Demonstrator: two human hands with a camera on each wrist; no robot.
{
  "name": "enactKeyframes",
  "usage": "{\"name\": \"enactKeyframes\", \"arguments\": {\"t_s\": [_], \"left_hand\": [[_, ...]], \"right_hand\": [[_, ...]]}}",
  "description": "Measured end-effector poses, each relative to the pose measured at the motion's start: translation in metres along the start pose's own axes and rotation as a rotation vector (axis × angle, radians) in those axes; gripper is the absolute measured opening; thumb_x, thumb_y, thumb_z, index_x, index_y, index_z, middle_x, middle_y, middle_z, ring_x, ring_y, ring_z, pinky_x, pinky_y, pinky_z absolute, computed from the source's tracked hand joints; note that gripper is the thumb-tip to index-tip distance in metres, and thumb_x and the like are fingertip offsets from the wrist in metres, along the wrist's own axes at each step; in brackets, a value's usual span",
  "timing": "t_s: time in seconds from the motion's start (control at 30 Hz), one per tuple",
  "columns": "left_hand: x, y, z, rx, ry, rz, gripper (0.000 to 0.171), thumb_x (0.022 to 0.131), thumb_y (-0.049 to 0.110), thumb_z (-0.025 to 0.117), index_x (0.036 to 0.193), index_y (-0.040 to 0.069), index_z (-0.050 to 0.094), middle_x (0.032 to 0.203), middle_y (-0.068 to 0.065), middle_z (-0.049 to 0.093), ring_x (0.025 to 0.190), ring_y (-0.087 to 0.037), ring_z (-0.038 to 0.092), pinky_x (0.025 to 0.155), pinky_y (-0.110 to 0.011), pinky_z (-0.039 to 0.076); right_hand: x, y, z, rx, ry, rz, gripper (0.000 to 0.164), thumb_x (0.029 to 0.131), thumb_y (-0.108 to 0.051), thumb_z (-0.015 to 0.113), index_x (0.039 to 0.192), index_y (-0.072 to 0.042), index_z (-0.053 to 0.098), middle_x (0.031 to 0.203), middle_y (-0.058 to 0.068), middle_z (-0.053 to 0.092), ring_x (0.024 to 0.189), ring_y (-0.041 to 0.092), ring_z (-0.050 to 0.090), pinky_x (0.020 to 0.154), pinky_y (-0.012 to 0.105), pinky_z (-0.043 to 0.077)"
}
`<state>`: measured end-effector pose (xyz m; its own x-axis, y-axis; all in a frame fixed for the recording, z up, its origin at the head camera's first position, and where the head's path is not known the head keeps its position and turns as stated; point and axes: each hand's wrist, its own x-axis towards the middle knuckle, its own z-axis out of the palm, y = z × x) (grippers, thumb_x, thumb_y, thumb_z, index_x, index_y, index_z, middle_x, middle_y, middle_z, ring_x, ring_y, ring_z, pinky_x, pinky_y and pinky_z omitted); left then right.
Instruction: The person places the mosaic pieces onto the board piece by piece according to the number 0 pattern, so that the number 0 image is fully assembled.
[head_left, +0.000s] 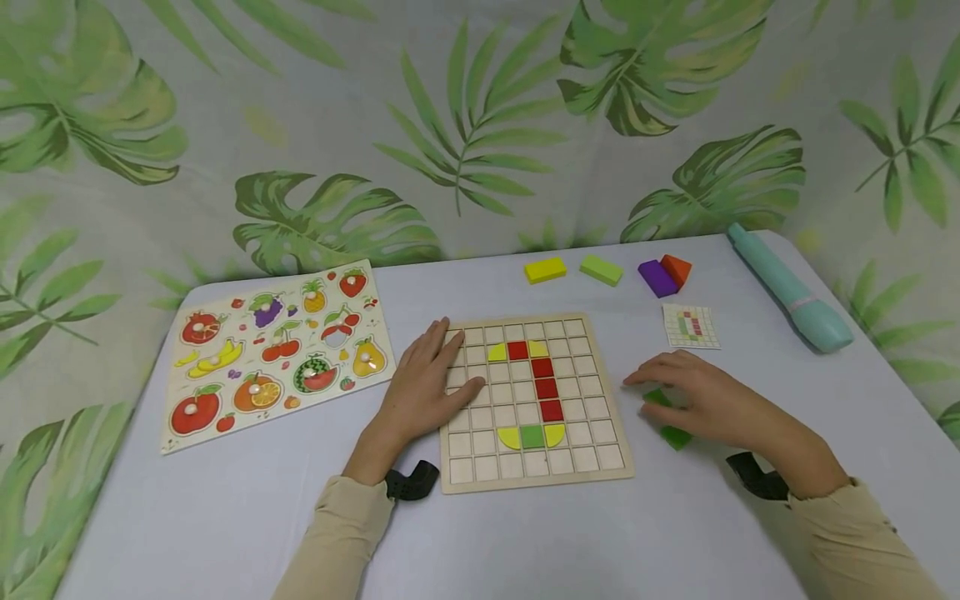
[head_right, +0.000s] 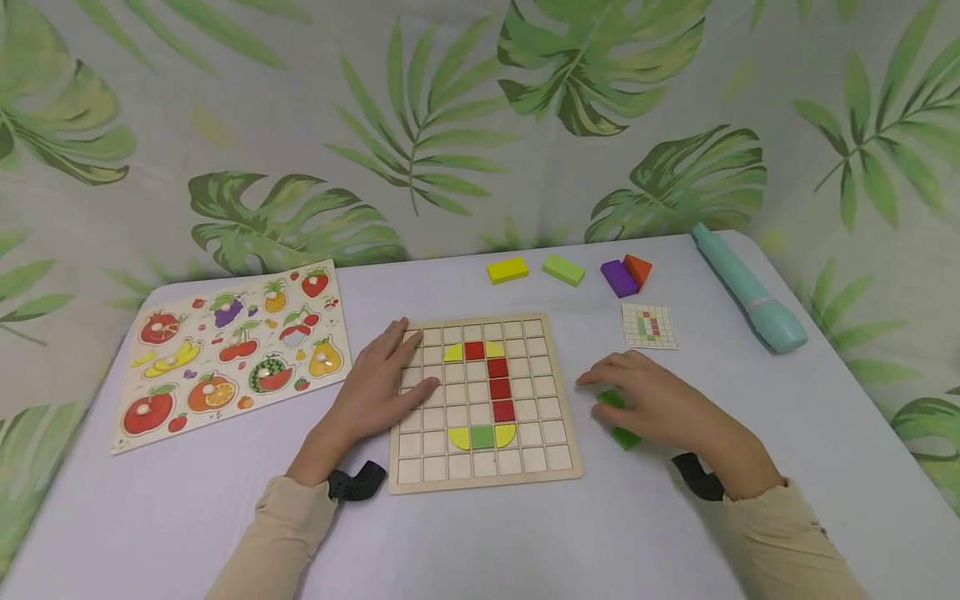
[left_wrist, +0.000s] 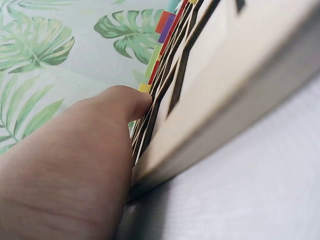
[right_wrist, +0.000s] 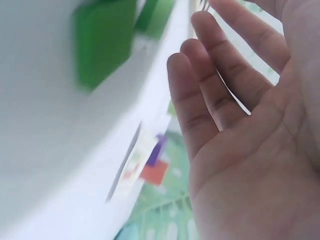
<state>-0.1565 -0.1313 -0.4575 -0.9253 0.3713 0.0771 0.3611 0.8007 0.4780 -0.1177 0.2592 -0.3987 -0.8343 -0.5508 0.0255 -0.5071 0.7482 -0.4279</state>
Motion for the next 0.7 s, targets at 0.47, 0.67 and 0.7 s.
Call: {"name": "enactKeyframes", "arguments": {"t_s": [0.47,0.67,0.7], "left_hand": [[0.0,0.001,-0.001,-0.003,0.001,-0.005,0.08,0.098,0.055,0.059,0.158,0.005,0.041,0.171,-0.015,0.021,0.16,-0.03,0.015,0.128,-0.05,0.019],[0.0,0.001,0.0,-0.008,-0.001,-0.006,0.08,0.098,0.055,0.059,0.158,0.006,0.04,0.171,-0.015,0.02,0.16,-0.03,0.015,0.128,-0.05,0.018],[0.0,0.0,0.0,-0.007,-0.001,-0.006,0.08,0.098,0.056,0.059,0.158,0.006,0.04,0.171,-0.015,0.02,0.16,-0.03,0.015,0.128,-0.05,0.019]], "right_hand": [[-0.016,0.028,0.005,-0.071,0.082,-0.091,0.037,0.081,-0.007,0.087,0.115,-0.02,0.076,0.11,-0.015,0.07,0.1,0.007,0.06,0.082,0.028,0.054],[-0.006,0.016,0.001,-0.029,0.026,0.004,0.032,0.088,-0.019,0.083,0.119,-0.02,0.076,0.112,-0.014,0.07,0.103,0.011,0.064,0.088,0.039,0.058],[-0.003,0.013,0.001,-0.02,0.019,0.015,0.032,0.089,-0.02,0.083,0.12,-0.02,0.075,0.112,-0.014,0.07,0.104,0.012,0.064,0.089,0.04,0.058]]}}
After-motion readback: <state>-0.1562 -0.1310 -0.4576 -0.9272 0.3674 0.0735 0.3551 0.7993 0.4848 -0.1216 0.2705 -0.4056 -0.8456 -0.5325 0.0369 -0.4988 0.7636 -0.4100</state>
